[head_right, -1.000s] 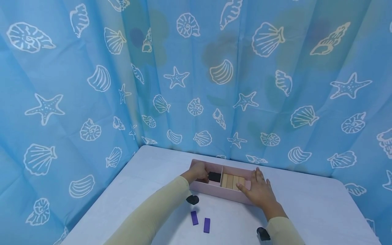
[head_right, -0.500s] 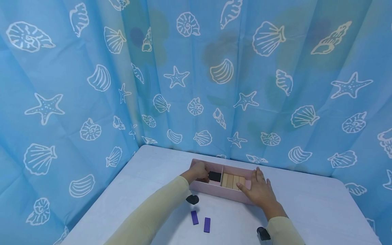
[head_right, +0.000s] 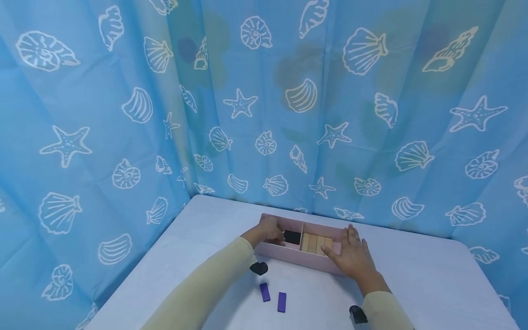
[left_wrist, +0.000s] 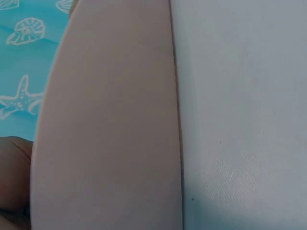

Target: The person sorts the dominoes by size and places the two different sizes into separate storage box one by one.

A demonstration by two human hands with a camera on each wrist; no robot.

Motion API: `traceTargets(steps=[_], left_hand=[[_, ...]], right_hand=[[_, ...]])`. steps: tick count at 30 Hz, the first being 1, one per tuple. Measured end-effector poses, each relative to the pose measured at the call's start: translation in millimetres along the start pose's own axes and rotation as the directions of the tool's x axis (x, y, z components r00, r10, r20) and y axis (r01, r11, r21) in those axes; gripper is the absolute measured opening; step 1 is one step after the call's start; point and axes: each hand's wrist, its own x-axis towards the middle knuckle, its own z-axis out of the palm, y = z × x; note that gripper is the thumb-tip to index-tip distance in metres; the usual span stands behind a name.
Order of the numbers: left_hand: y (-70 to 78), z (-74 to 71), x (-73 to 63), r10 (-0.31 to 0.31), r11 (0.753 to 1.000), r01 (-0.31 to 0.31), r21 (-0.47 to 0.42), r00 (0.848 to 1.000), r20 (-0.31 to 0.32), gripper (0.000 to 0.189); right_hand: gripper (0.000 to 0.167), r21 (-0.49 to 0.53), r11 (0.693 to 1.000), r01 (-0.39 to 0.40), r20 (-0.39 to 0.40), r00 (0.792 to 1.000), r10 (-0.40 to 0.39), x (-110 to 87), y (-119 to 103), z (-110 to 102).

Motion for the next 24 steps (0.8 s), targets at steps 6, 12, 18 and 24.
traceTargets(steps=[6, 12, 18, 24], left_hand=[[0.3, -12.6, -15.1, 0.102, 0.995, -0.102, -0.010, 0.995, 0.015, 0.015], [-4.2, -29.4, -29.4, 0.191, 0.981, -0.191, -0.031, 0.982, 0.000, 0.033], [-8.6, -42.6, -46.9, 0.248, 0.967, -0.249, -0.051, 0.968, -0.024, 0.035], [-13.5, -49.9, -69.5, 0.297, 0.954, -0.299, -0.039, 0.954, -0.037, 0.032]], right_hand=[[0.111, 0.015, 1.000, -0.008, 0.015, 1.000, 0.008, 0.3, 0.0, -0.6], [0.112, 0.012, 1.000, -0.008, 0.017, 1.000, 0.007, 1.1, 0.0, -3.0], [0.113, 0.005, 1.000, 0.001, 0.015, 1.000, -0.001, 2.8, 1.9, -3.3], [0.113, -0.005, 1.000, 0.012, 0.032, 0.999, -0.012, 4.1, 3.5, -3.3]])
